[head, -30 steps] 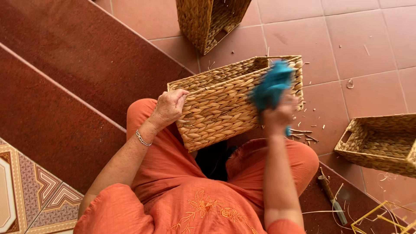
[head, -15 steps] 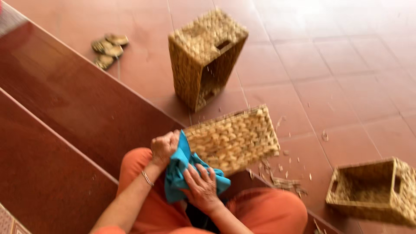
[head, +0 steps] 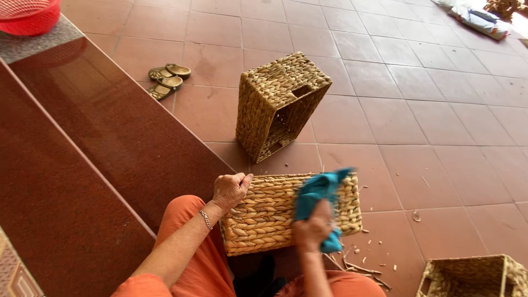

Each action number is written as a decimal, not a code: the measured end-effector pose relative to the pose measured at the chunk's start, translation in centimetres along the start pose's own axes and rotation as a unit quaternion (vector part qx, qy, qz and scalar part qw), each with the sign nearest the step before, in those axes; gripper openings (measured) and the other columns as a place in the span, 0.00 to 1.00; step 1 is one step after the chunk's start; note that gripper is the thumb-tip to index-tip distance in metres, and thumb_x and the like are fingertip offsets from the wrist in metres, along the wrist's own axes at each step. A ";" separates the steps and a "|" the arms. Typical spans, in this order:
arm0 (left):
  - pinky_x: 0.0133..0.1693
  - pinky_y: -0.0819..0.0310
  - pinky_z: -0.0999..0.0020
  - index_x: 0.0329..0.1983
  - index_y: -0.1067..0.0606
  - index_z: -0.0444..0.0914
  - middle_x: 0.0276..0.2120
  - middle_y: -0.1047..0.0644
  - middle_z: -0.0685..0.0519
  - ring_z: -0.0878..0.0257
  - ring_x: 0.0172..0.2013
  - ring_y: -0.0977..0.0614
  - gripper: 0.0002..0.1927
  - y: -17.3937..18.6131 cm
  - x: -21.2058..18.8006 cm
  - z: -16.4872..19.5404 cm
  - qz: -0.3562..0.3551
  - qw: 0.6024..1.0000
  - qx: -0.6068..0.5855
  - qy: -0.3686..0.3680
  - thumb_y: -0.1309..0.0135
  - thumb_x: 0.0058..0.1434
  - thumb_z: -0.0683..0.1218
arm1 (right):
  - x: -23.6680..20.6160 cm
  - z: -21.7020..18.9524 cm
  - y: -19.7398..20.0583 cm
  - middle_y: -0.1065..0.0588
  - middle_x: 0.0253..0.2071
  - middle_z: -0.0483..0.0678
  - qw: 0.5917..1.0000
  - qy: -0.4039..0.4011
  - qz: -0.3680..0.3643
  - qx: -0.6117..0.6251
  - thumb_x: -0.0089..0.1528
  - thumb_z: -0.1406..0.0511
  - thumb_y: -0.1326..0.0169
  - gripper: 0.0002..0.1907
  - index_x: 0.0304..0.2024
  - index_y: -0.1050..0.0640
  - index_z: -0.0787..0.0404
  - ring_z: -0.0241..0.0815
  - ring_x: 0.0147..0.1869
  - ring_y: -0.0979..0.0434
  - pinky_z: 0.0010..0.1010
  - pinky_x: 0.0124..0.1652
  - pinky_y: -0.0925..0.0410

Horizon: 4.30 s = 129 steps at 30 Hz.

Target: The person sits on the floor and wipes the exterior and interior surfaces of woven baskets using a blue cloth. They rotate the baskets to clean all sides and the inside, then place the cleaned basket aside and pick up another one to repeat the process.

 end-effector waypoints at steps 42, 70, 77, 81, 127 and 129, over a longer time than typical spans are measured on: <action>0.18 0.31 0.61 0.15 0.29 0.42 0.10 0.31 0.51 0.58 0.12 0.27 0.34 0.8 -1.5 -2.7 0.087 0.993 -0.020 -0.081 0.62 0.75 0.61 | 4.5 11.0 -2.2 0.31 0.67 0.63 0.983 -0.170 -0.043 -0.053 0.71 0.42 0.50 0.46 0.77 0.39 0.68 0.66 0.67 0.34 0.62 0.59 0.42; 0.26 0.31 0.61 0.21 0.24 0.37 0.15 0.27 0.48 0.56 0.18 0.24 0.37 -0.3 -4.8 -5.6 0.029 0.998 -0.050 -0.019 0.68 0.79 0.62 | -8.0 -4.8 0.5 0.36 0.73 0.62 0.985 0.110 -0.091 0.097 0.72 0.60 0.49 0.28 0.71 0.36 0.66 0.63 0.79 0.41 0.58 0.76 0.54; 0.30 0.28 0.62 0.27 0.20 0.37 0.21 0.23 0.47 0.57 0.24 0.20 0.37 0.1 -4.6 -6.1 0.014 0.995 -0.089 -0.044 0.66 0.81 0.63 | -14.5 -10.8 2.5 0.34 0.73 0.53 0.922 0.320 -0.161 0.148 0.67 0.70 0.45 0.27 0.69 0.31 0.57 0.57 0.82 0.45 0.56 0.78 0.57; 0.23 0.37 0.62 0.18 0.30 0.36 0.14 0.32 0.51 0.62 0.16 0.31 0.36 -0.7 -5.1 -6.0 0.016 0.996 -0.083 -0.006 0.59 0.77 0.63 | -7.1 2.1 -0.6 0.36 0.73 0.65 0.973 0.183 -0.123 0.070 0.69 0.64 0.44 0.33 0.73 0.37 0.66 0.67 0.79 0.44 0.64 0.74 0.57; 0.25 0.33 0.54 0.20 0.28 0.36 0.16 0.28 0.42 0.48 0.16 0.26 0.30 0.5 -6.3 -3.6 -0.009 0.999 -0.032 -0.028 0.56 0.75 0.57 | -5.4 1.2 2.1 0.34 0.69 0.55 0.979 0.188 -0.069 0.028 0.69 0.55 0.42 0.26 0.65 0.31 0.59 0.61 0.75 0.41 0.59 0.68 0.47; 0.25 0.32 0.54 0.20 0.27 0.37 0.17 0.28 0.42 0.47 0.17 0.25 0.27 0.6 -6.9 -3.1 -0.007 0.998 -0.021 -0.051 0.54 0.74 0.55 | -2.0 8.0 2.2 0.35 0.72 0.56 0.996 0.038 -0.061 -0.061 0.67 0.49 0.41 0.35 0.68 0.33 0.61 0.62 0.75 0.41 0.62 0.66 0.48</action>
Point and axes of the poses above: each hand's wrist, its own x-axis towards the middle knuckle, its own y-axis out of the back of the hand, z = x × y, the point moved 3 cm from there along x, towards the middle knuckle
